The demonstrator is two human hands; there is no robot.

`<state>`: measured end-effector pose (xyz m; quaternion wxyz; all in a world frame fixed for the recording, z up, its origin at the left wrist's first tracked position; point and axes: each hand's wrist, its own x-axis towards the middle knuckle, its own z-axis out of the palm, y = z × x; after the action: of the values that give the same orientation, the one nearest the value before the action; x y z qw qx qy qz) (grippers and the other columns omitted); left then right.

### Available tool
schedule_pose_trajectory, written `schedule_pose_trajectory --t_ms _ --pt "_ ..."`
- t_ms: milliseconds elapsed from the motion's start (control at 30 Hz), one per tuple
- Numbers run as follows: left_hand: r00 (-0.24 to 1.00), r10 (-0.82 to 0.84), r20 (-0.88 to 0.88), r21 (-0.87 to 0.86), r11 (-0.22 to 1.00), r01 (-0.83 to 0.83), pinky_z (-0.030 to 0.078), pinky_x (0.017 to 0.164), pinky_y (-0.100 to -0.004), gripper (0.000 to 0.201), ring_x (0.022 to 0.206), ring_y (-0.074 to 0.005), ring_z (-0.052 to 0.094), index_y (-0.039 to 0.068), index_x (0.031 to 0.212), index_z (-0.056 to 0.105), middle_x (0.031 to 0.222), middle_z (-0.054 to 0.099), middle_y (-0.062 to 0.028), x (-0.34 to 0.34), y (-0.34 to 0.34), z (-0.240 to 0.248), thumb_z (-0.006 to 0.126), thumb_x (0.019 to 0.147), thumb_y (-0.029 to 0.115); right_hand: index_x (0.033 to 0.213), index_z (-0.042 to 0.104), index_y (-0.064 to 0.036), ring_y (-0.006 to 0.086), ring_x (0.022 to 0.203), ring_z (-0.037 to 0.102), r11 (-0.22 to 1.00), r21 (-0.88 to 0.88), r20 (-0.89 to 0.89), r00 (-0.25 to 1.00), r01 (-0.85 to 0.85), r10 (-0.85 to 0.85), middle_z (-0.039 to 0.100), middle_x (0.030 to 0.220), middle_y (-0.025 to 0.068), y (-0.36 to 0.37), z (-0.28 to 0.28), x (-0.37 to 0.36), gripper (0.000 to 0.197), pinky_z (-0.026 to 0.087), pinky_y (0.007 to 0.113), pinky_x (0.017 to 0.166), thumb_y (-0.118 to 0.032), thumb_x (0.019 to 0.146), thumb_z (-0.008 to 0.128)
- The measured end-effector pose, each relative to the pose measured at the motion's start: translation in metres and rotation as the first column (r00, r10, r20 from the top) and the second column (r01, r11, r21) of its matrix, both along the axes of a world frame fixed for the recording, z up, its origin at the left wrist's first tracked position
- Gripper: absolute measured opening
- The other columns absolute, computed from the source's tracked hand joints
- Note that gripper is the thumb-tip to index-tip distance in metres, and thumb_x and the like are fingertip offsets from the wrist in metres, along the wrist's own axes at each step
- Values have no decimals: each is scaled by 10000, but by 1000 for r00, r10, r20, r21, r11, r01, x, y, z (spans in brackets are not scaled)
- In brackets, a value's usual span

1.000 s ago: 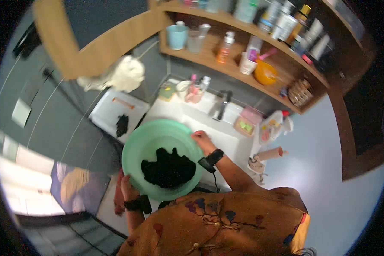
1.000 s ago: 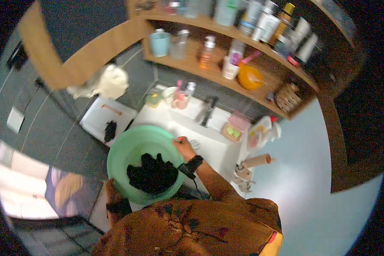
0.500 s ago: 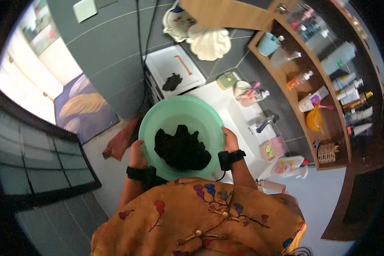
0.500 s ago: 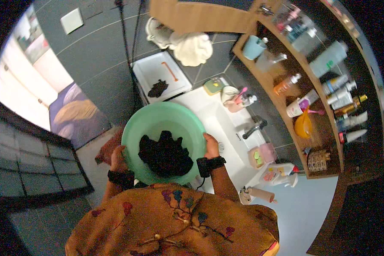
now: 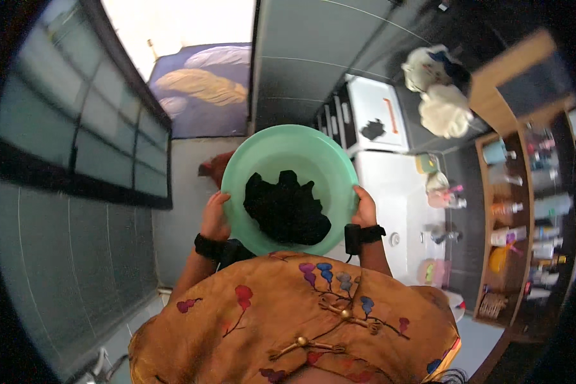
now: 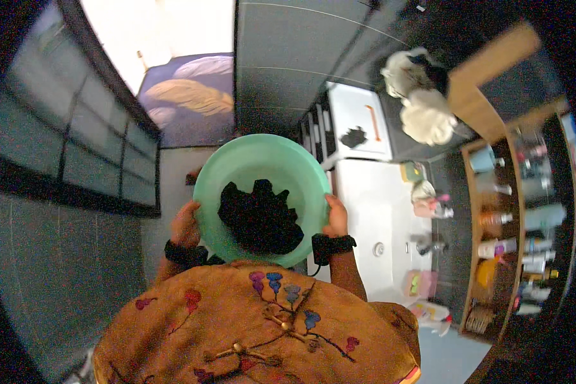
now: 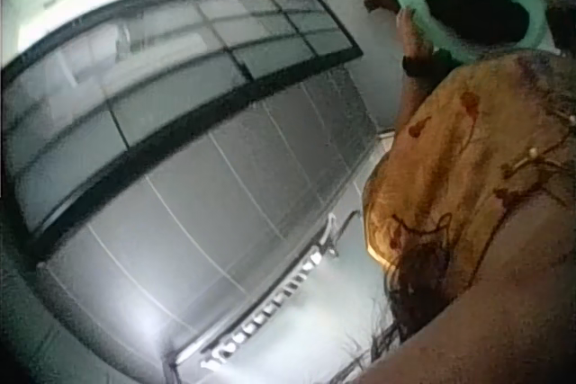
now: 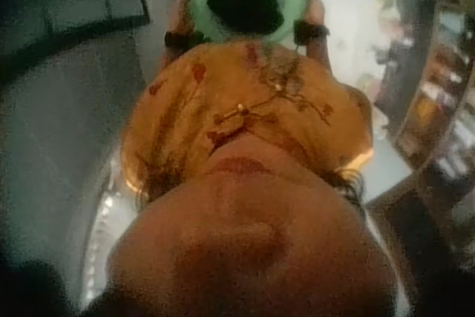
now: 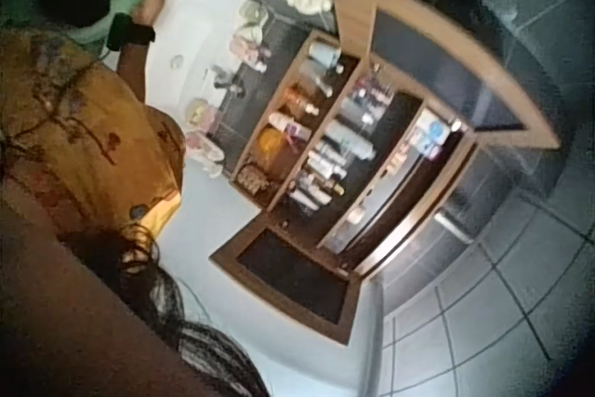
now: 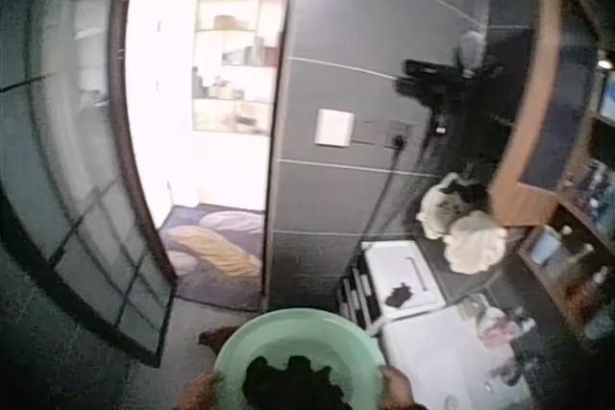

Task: The person washes a piece of black clothing in a green basin. They place the basin in the sink, fill it with water, and then rub and rinse the clothing by hand.

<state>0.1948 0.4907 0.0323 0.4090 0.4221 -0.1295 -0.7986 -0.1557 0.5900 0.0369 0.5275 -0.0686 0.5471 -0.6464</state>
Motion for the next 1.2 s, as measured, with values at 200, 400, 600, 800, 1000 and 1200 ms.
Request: schedule_pose_trajectory --t_ms 200,400,600,800,1000,1200 --pt "730 173 661 -559 762 326 429 700 -346 339 843 -211 498 37 1061 424 948 496 -88 83 1 11 481 748 155 1021 487 12 234 875 530 973 -30 218 948 -230 231 542 992 117 -66 21 73 291 418 349 788 -196 829 419" --pt "871 478 111 56 872 -486 470 613 -344 193 720 -190 549 24 915 519 849 561 -80 126 -2 19 457 752 107 1058 471 7 237 911 508 893 0 174 879 -450 443 532 1026 114 -139 34 129 322 398 365 807 -222 833 440" --pt "763 642 72 92 757 -646 470 617 -361 207 728 -227 551 25 919 526 829 559 -98 156 -15 14 472 739 110 1075 457 -9 246 933 501 739 102 124 745 -666 655 522 1048 108 -208 37 168 326 394 378 817 -230 838 424" --pt "617 751 237 -34 641 -767 456 637 -364 205 727 -232 546 -3 873 540 796 563 -110 172 -59 -38 472 708 99 1095 439 -1 254 939 507 543 158 -58 542 -824 839 507 1071 119 -304 -1 172 323 394 394 829 -201 847 390" --pt "678 723 132 -31 687 -726 446 575 -334 161 659 -209 544 -34 802 536 747 556 -110 179 -155 -55 477 681 55 1133 413 -18 252 947 505 384 154 -325 321 -910 890 482 1102 126 -377 -22 175 324 403 412 825 -178 852 390" --pt "692 594 410 -41 770 -637 394 662 -325 148 742 -190 492 -2 794 541 765 537 -80 184 -241 -6 511 688 96 1123 418 -2 258 945 502 625 184 52 643 -759 764 483 1094 142 -448 5 208 330 430 385 796 -197 860 383"
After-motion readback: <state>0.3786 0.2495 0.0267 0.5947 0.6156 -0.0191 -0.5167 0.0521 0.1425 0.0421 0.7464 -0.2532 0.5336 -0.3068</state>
